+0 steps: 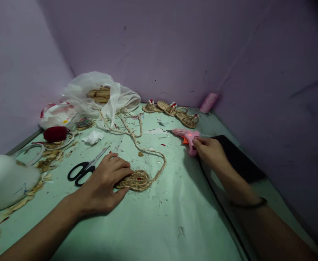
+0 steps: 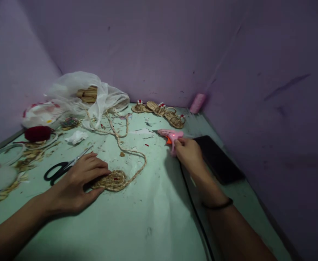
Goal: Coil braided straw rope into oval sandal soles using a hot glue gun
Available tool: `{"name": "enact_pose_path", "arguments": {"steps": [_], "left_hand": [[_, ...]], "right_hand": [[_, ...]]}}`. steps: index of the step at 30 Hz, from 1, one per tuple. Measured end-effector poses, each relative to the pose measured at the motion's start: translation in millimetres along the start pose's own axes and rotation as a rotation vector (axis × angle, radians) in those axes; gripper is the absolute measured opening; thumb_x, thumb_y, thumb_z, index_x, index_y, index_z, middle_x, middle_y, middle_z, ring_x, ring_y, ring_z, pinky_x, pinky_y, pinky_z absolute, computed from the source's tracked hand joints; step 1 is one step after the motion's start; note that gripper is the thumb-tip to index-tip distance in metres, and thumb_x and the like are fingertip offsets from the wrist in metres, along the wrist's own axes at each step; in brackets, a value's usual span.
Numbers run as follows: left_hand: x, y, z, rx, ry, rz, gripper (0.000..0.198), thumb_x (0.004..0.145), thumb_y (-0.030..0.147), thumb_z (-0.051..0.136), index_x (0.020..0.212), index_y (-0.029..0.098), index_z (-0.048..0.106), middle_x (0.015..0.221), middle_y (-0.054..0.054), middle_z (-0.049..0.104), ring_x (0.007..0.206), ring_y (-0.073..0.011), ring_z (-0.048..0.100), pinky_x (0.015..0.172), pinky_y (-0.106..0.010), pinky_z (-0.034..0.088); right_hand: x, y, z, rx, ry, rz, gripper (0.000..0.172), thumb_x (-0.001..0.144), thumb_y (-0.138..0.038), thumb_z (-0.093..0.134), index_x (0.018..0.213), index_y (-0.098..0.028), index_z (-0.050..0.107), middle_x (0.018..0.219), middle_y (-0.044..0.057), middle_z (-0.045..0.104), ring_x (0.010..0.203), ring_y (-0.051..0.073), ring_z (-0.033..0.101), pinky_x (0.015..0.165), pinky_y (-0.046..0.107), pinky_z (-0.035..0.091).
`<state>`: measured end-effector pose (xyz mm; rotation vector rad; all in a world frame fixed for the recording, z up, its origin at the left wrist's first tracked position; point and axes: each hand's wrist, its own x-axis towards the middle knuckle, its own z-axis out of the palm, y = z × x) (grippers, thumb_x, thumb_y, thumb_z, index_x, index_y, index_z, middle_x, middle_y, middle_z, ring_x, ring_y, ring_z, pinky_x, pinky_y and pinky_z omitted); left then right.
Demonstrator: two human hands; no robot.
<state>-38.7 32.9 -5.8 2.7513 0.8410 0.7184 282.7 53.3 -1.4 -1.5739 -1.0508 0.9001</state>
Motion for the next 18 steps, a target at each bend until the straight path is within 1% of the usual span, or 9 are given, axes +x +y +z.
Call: {"name": "enact_pose_path", "arguments": {"steps": [2,3,5,6,8,9,12,15,18], "left_hand": [[1,0,0.2,-0.019,-0.01,-0.014,0.03,0.073,0.015,0.058,0.103,0.015,0.062,0.098,-0.009,0.063,0.094,-0.0231,0.058,0.103,-0.053,0.031],[2,-1,0.4,-0.028,-0.013,-0.017,0.03,0.073,0.015,0.058,0.103,0.015,0.062,0.098,-0.009,0.063,0.093,-0.0232,0.058,0.103,-0.053,0.031],[4,-2,1.0,-0.037,-0.027,-0.017,0.03,0.072,0.015,0.058,0.103,0.016,0.062,0.098,-0.009,0.063,0.093,-0.0231,0.058,0.103,-0.052,0.032],[5,-3,1.7,-0.038,-0.036,-0.015,0.031,0.072,0.014,0.058,0.102,0.016,0.062,0.097,-0.008,0.064,0.093,-0.023,0.058,0.103,-0.051,0.032],[7,-6,3.4,-0.041,-0.055,-0.021,0.032,0.071,0.013,0.058,0.102,0.017,0.062,0.097,-0.007,0.064,0.093,-0.0226,0.058,0.103,-0.05,0.032],[7,-7,4.4,-0.047,-0.065,-0.025,0.032,0.07,0.013,0.058,0.102,0.018,0.062,0.097,-0.007,0.064,0.093,-0.0223,0.058,0.103,-0.049,0.032],[9,-9,6.5,-0.083,-0.077,-0.05,0.032,0.07,0.014,0.058,0.102,0.019,0.061,0.098,-0.006,0.063,0.094,-0.0218,0.057,0.104,-0.049,0.03],[11,-9,6.9,-0.118,-0.099,-0.068,0.032,0.07,0.012,0.056,0.101,0.019,0.06,0.099,-0.006,0.062,0.095,-0.0216,0.056,0.102,-0.048,0.03],[12,-8,7.2,-0.13,-0.118,-0.09,0.033,0.07,0.011,0.055,0.101,0.02,0.059,0.101,-0.006,0.062,0.097,-0.0225,0.055,0.1,-0.048,0.031]], "right_hand": [[-14,-7,3,-0.1,0.065,-0.158,0.006,0.069,-0.02,0.069,0.074,-0.021,0.066,0.095,0.007,0.065,0.102,0.028,0.055,0.078,0.034,0.047],[-21,-10,6,-0.248,0.02,-0.378,0.009,0.071,-0.021,0.069,0.08,-0.022,0.068,0.102,0.008,0.065,0.104,0.028,0.054,0.084,0.038,0.044],[-33,-12,18,-0.444,-0.323,-0.727,0.015,0.076,-0.023,0.066,0.091,-0.022,0.068,0.104,0.008,0.066,0.102,0.026,0.055,0.09,0.042,0.04],[-38,-11,24,-0.52,-0.495,-0.819,0.019,0.078,-0.024,0.066,0.096,-0.022,0.067,0.105,0.007,0.067,0.103,0.026,0.055,0.09,0.043,0.039],[-45,-7,36,-0.633,-0.691,-0.857,0.02,0.08,-0.024,0.066,0.1,-0.022,0.066,0.107,0.006,0.067,0.106,0.025,0.053,0.091,0.044,0.036],[-46,-5,40,-0.676,-0.721,-0.845,0.018,0.082,-0.024,0.065,0.099,-0.022,0.066,0.107,0.006,0.067,0.107,0.025,0.052,0.091,0.044,0.034],[-48,-2,46,-0.703,-0.734,-0.832,0.008,0.086,-0.023,0.06,0.089,-0.022,0.066,0.099,0.003,0.067,0.101,0.022,0.053,0.094,0.044,0.029],[-48,-1,43,-0.691,-0.75,-0.851,0.008,0.086,-0.022,0.058,0.082,-0.022,0.064,0.084,0.0,0.066,0.089,0.018,0.056,0.099,0.044,0.022],[-46,-1,41,-0.639,-0.761,-0.86,0.013,0.086,-0.032,0.06,0.079,-0.023,0.065,0.071,-0.002,0.063,0.073,0.015,0.058,0.099,0.045,0.022]]}}
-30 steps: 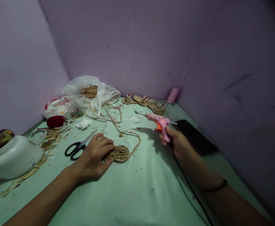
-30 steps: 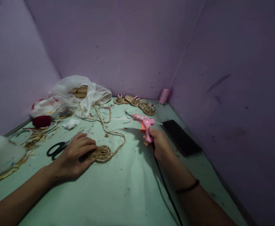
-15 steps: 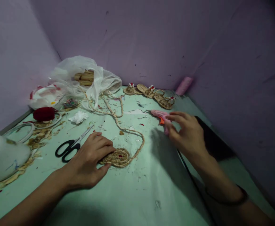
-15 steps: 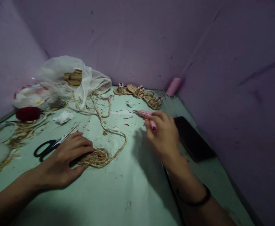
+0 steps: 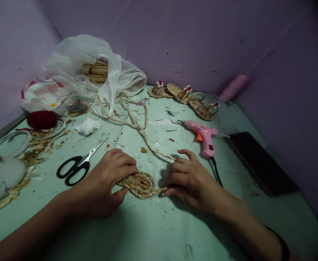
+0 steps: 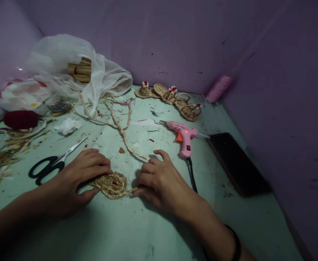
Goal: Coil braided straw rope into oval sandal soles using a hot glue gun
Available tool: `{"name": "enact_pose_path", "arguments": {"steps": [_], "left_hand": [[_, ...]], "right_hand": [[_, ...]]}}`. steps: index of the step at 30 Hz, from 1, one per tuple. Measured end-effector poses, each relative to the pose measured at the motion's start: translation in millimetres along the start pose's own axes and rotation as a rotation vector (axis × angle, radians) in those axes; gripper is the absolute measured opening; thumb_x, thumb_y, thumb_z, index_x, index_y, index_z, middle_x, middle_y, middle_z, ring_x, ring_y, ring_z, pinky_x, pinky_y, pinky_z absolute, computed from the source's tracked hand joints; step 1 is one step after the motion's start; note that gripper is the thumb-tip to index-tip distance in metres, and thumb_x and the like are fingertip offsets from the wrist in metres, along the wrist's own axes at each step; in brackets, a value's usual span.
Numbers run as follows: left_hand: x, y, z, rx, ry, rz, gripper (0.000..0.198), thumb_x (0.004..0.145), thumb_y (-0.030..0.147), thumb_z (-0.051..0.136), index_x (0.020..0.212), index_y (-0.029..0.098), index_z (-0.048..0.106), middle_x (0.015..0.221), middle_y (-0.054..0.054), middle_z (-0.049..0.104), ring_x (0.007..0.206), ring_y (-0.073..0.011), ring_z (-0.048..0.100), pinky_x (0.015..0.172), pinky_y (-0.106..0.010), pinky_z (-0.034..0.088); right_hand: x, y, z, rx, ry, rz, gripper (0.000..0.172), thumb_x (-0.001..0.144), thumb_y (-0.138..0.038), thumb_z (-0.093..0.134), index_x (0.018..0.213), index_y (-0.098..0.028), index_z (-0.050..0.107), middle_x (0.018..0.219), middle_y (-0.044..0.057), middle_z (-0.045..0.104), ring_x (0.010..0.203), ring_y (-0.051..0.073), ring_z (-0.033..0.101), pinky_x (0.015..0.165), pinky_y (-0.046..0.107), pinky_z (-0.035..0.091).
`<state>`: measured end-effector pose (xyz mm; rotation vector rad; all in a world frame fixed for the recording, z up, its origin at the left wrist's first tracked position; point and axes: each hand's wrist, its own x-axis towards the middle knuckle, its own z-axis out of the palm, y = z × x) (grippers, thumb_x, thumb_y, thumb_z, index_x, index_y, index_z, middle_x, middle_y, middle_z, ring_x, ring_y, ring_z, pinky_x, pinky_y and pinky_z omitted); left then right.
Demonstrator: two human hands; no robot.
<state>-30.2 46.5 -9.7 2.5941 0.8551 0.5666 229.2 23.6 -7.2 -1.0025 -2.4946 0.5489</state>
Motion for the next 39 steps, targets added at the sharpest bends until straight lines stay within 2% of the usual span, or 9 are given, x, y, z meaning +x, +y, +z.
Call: {"name": "enact_pose_path", "arguments": {"steps": [5,8,12,20,24,28,32,36,39], "left_hand": [[0,-1,1.3,-0.015,-0.02,-0.025,0.031,0.071,0.011,0.056,0.1,0.021,0.059,0.101,-0.006,0.062,0.097,-0.0234,0.054,0.096,-0.047,0.035],[1,-2,0.9,0.004,-0.019,-0.009,0.029,0.071,0.012,0.055,0.098,0.022,0.06,0.1,-0.005,0.063,0.096,-0.0235,0.055,0.094,-0.045,0.036],[3,-2,-0.8,0.015,-0.037,-0.006,0.029,0.07,0.011,0.056,0.097,0.022,0.061,0.099,-0.003,0.064,0.094,-0.0223,0.055,0.092,-0.043,0.037],[7,2,-5.8,-0.016,-0.124,-0.051,0.027,0.071,0.009,0.055,0.095,0.02,0.061,0.1,-0.004,0.062,0.097,-0.0215,0.054,0.096,-0.043,0.032],[8,-1,-5.9,-0.044,-0.149,-0.035,0.03,0.069,0.007,0.056,0.097,0.019,0.062,0.1,-0.004,0.062,0.098,-0.021,0.053,0.097,-0.042,0.031],[11,-2,-8.0,-0.054,-0.185,-0.025,0.031,0.069,0.006,0.057,0.096,0.018,0.062,0.1,-0.004,0.062,0.099,-0.0211,0.052,0.095,-0.04,0.032],[18,2,-12.8,-0.04,-0.208,0.012,0.029,0.068,0.005,0.053,0.092,0.018,0.063,0.094,-0.004,0.063,0.094,-0.0206,0.055,0.092,-0.039,0.035],[31,10,-14.8,-0.003,-0.265,0.117,0.036,0.065,0.0,0.047,0.092,0.02,0.063,0.095,-0.003,0.064,0.094,-0.0195,0.055,0.099,-0.042,0.031],[39,16,-11.9,0.075,-0.301,0.215,0.04,0.064,0.0,0.047,0.092,0.023,0.064,0.101,-0.002,0.065,0.106,-0.0235,0.051,0.105,-0.05,0.023]], "right_hand": [[1,0,3,0.046,-0.02,0.055,0.016,0.085,-0.033,0.062,0.074,-0.021,0.061,0.068,-0.003,0.062,0.066,0.014,0.059,0.095,0.042,0.028],[3,-4,6,-0.079,0.028,0.034,0.012,0.085,-0.024,0.059,0.073,-0.02,0.06,0.069,-0.002,0.062,0.067,0.014,0.059,0.098,0.044,0.026],[4,-6,8,-0.215,0.099,-0.059,0.02,0.089,-0.018,0.048,0.075,-0.02,0.062,0.07,0.0,0.065,0.063,0.014,0.057,0.103,0.047,0.022],[11,0,11,-0.045,0.014,-0.019,0.024,0.081,-0.004,0.046,0.088,-0.018,0.063,0.081,0.002,0.062,0.078,0.015,0.059,0.103,0.046,0.024],[18,5,12,-0.135,0.07,-0.076,0.019,0.087,-0.013,0.048,0.083,-0.018,0.066,0.079,0.003,0.064,0.074,0.015,0.06,0.104,0.048,0.023],[22,9,11,-0.289,0.153,-0.105,0.027,0.092,-0.03,0.049,0.075,-0.017,0.067,0.073,0.002,0.067,0.067,0.014,0.06,0.102,0.047,0.026],[19,4,8,-0.326,0.195,-0.129,0.032,0.093,-0.03,0.048,0.071,-0.017,0.067,0.068,0.001,0.067,0.062,0.014,0.058,0.1,0.045,0.029],[7,-9,5,-0.304,0.224,-0.144,0.032,0.093,-0.028,0.047,0.071,-0.017,0.067,0.067,0.001,0.066,0.06,0.013,0.056,0.098,0.044,0.032],[-3,-19,8,-0.288,0.239,-0.144,0.028,0.092,-0.024,0.049,0.072,-0.016,0.067,0.067,0.003,0.065,0.062,0.014,0.055,0.081,0.037,0.041]]}}
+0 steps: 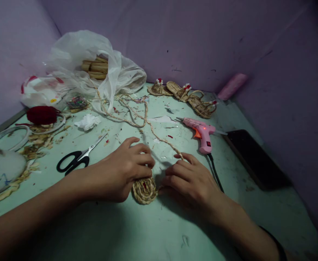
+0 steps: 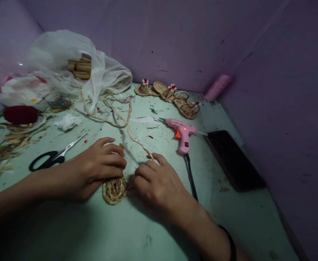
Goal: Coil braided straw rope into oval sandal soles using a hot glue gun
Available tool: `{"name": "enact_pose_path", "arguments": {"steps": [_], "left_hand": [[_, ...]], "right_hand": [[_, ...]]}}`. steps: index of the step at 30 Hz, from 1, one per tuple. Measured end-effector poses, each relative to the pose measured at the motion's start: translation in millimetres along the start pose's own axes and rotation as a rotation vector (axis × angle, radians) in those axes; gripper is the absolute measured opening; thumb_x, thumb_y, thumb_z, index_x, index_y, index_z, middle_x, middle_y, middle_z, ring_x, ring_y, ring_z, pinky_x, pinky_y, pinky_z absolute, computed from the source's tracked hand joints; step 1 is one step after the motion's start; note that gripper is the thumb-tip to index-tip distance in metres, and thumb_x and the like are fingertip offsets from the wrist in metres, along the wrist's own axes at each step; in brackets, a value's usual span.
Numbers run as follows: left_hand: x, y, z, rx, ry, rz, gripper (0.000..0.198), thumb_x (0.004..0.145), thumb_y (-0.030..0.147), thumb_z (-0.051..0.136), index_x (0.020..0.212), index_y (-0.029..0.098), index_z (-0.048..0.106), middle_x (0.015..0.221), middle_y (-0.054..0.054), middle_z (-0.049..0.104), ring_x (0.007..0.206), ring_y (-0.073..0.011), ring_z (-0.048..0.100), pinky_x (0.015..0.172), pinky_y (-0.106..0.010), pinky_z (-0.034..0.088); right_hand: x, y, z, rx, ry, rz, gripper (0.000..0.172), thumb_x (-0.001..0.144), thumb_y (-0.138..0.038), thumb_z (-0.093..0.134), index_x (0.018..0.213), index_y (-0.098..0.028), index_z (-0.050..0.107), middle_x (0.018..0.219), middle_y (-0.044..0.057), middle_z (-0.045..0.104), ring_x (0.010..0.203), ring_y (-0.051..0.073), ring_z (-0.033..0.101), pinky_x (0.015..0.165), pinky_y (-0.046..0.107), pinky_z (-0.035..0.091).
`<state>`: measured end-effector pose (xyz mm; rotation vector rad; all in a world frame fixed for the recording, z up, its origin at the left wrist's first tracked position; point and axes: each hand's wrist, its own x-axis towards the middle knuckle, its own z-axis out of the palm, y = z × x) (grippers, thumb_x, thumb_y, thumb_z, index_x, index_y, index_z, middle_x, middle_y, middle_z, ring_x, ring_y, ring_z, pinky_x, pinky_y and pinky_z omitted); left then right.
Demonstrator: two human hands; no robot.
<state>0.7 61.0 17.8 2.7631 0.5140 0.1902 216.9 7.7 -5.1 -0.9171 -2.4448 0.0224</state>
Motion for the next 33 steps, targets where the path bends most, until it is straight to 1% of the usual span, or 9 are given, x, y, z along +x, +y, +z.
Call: {"name": "enact_pose_path", "arguments": {"steps": [2,4,6,7,10,14,19,28,33], "left_hand": [[2,4,2.4,0.042,0.074,0.018,0.04,0.065,0.003,0.048,0.097,0.022,0.064,0.11,-0.004,0.064,0.112,-0.0259,0.049,0.105,-0.052,0.023],[-1,9,6.7,0.055,0.278,-0.069,0.038,0.069,0.005,0.048,0.102,0.018,0.063,0.113,-0.008,0.062,0.109,-0.0248,0.052,0.099,-0.046,0.034],[-7,17,12.6,0.025,0.51,-0.305,0.027,0.076,0.01,0.048,0.098,0.017,0.063,0.101,-0.008,0.064,0.096,-0.0196,0.058,0.086,-0.035,0.044],[-10,21,16.0,-0.005,0.545,-0.449,0.02,0.079,0.015,0.051,0.094,0.018,0.063,0.094,-0.005,0.064,0.087,-0.017,0.06,0.079,-0.03,0.047],[-16,35,26.7,-0.101,0.357,-0.618,0.01,0.077,0.026,0.058,0.085,0.021,0.063,0.085,-0.001,0.065,0.077,-0.016,0.062,0.069,-0.028,0.048],[-15,43,33.9,-0.074,0.219,-0.672,0.01,0.075,0.022,0.058,0.083,0.022,0.063,0.093,-0.002,0.064,0.083,-0.0188,0.062,0.071,-0.031,0.049],[-13,42,33.4,-0.102,0.211,-0.68,0.01,0.075,0.021,0.059,0.084,0.022,0.063,0.094,-0.003,0.063,0.086,-0.0206,0.062,0.076,-0.034,0.049],[-15,41,36.0,-0.109,0.236,-0.634,0.011,0.074,0.016,0.058,0.084,0.019,0.061,0.091,-0.005,0.062,0.085,-0.022,0.06,0.074,-0.037,0.049],[-15,42,36.3,-0.12,0.237,-0.626,0.008,0.075,0.016,0.057,0.081,0.019,0.061,0.089,-0.005,0.061,0.082,-0.0203,0.058,0.071,-0.035,0.048]], "right_hand": [[-5,-5,2,-0.004,0.008,0.027,0.028,0.092,-0.023,0.049,0.071,-0.016,0.066,0.065,0.004,0.064,0.061,0.015,0.054,0.067,0.032,0.042],[-8,-9,6,0.005,-0.01,0.069,0.029,0.092,-0.025,0.05,0.07,-0.015,0.066,0.064,0.004,0.063,0.06,0.015,0.054,0.06,0.03,0.04],[-10,-11,9,0.028,-0.033,0.115,0.028,0.091,-0.027,0.051,0.07,-0.015,0.065,0.064,0.003,0.062,0.059,0.015,0.053,0.057,0.03,0.039],[-10,-13,11,0.042,-0.035,0.136,0.027,0.09,-0.028,0.052,0.07,-0.015,0.065,0.064,0.003,0.062,0.059,0.016,0.053,0.056,0.03,0.039],[-10,-17,11,0.099,-0.051,0.187,0.025,0.089,-0.026,0.052,0.069,-0.015,0.064,0.065,0.004,0.061,0.06,0.016,0.053,0.055,0.029,0.039],[-7,-14,3,0.145,-0.157,0.18,0.016,0.087,-0.022,0.054,0.08,-0.015,0.066,0.078,0.005,0.066,0.07,0.018,0.056,0.057,0.029,0.043],[-6,2,-8,0.029,-0.154,0.092,0.017,0.087,-0.017,0.056,0.099,-0.021,0.066,0.101,0.002,0.07,0.1,0.022,0.055,0.073,0.032,0.043],[-2,9,3,0.098,-0.221,0.073,0.013,0.086,-0.014,0.056,0.089,-0.022,0.066,0.091,0.002,0.068,0.088,0.019,0.054,0.082,0.038,0.035],[0,9,6,0.097,-0.175,0.044,0.015,0.087,-0.013,0.049,0.081,-0.02,0.061,0.085,0.0,0.068,0.088,0.018,0.056,0.102,0.043,0.024]]}}
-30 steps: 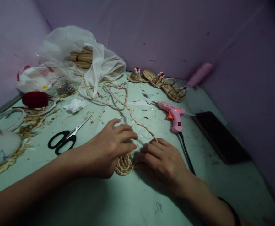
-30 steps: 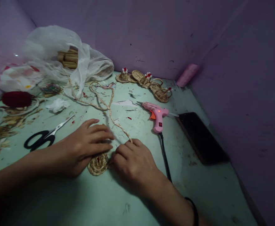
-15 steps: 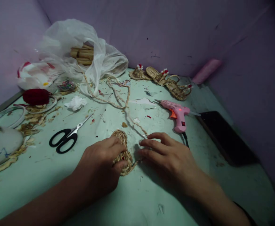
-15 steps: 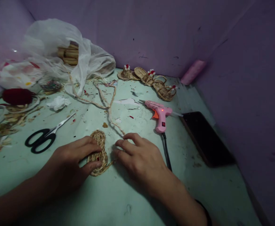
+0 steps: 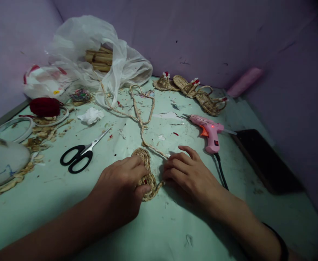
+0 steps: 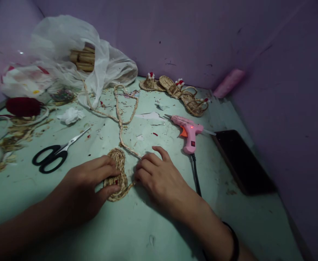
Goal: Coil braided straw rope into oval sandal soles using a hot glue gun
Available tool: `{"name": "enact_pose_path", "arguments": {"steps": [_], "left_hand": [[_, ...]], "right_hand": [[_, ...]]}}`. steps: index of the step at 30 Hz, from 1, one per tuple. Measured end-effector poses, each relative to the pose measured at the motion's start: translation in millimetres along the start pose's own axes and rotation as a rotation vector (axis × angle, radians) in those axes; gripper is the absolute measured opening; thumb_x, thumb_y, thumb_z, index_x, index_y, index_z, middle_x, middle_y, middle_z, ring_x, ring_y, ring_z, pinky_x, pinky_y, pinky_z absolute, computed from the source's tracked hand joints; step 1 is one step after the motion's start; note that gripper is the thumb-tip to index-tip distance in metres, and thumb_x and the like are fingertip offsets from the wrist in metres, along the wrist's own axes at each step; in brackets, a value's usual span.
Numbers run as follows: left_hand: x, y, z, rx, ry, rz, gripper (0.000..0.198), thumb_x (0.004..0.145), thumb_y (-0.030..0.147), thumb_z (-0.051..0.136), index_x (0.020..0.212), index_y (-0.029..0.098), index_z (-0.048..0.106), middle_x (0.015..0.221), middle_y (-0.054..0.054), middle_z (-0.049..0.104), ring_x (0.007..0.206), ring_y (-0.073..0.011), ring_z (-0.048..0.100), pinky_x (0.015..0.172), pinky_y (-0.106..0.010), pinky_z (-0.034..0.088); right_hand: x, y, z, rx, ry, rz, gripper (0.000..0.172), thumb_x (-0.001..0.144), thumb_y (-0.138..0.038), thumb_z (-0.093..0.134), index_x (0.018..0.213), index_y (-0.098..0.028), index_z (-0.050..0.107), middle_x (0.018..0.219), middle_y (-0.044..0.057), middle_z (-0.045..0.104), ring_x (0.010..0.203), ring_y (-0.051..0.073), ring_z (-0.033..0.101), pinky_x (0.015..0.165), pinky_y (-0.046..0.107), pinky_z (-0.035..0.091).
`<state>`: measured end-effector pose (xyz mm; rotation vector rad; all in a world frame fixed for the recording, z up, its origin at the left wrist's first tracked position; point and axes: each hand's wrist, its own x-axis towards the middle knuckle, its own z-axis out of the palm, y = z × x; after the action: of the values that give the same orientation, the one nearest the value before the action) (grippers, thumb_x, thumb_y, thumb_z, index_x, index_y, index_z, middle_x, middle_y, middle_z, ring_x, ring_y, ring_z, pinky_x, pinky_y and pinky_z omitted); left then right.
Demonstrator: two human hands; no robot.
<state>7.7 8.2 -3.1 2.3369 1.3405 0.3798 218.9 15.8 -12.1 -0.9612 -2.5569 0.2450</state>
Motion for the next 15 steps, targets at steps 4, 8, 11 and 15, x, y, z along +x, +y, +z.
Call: {"name": "enact_pose_path", "arguments": {"steps": [4,8,11,15], "left_hand": [[-1.5,0.9,0.7,-0.007,-0.002,0.009,0.01,0.077,0.015,0.054,0.082,0.019,0.062,0.088,-0.004,0.06,0.082,-0.0198,0.057,0.071,-0.034,0.046],[-1.2,0.8,1.1,0.0,0.003,0.017,0.009,0.077,0.015,0.053,0.08,0.019,0.061,0.085,-0.004,0.059,0.079,-0.0185,0.056,0.069,-0.032,0.044],[-0.5,0.8,1.2,-0.002,0.003,0.021,0.009,0.077,0.015,0.052,0.078,0.019,0.06,0.084,-0.004,0.058,0.077,-0.0183,0.055,0.067,-0.032,0.043],[-0.9,1.7,0.9,0.0,-0.02,0.017,0.009,0.078,0.016,0.051,0.077,0.019,0.059,0.084,-0.004,0.058,0.078,-0.0184,0.054,0.067,-0.032,0.042]], "right_hand": [[-1.4,-0.7,0.0,0.008,-0.015,0.024,0.019,0.082,-0.008,0.046,0.08,-0.021,0.059,0.078,0.001,0.065,0.084,0.018,0.055,0.106,0.045,0.019],[0.2,-0.5,-2.1,0.025,-0.035,0.037,0.018,0.079,-0.007,0.047,0.077,-0.021,0.059,0.071,0.0,0.061,0.079,0.018,0.052,0.104,0.045,0.021],[1.5,0.7,-3.4,0.044,-0.029,0.022,0.021,0.077,-0.005,0.047,0.078,-0.022,0.06,0.071,0.0,0.06,0.08,0.018,0.051,0.103,0.046,0.022],[3.2,2.7,-3.6,0.077,0.002,-0.004,0.021,0.073,-0.005,0.05,0.079,-0.022,0.061,0.071,-0.001,0.061,0.081,0.018,0.05,0.101,0.045,0.024]]}}
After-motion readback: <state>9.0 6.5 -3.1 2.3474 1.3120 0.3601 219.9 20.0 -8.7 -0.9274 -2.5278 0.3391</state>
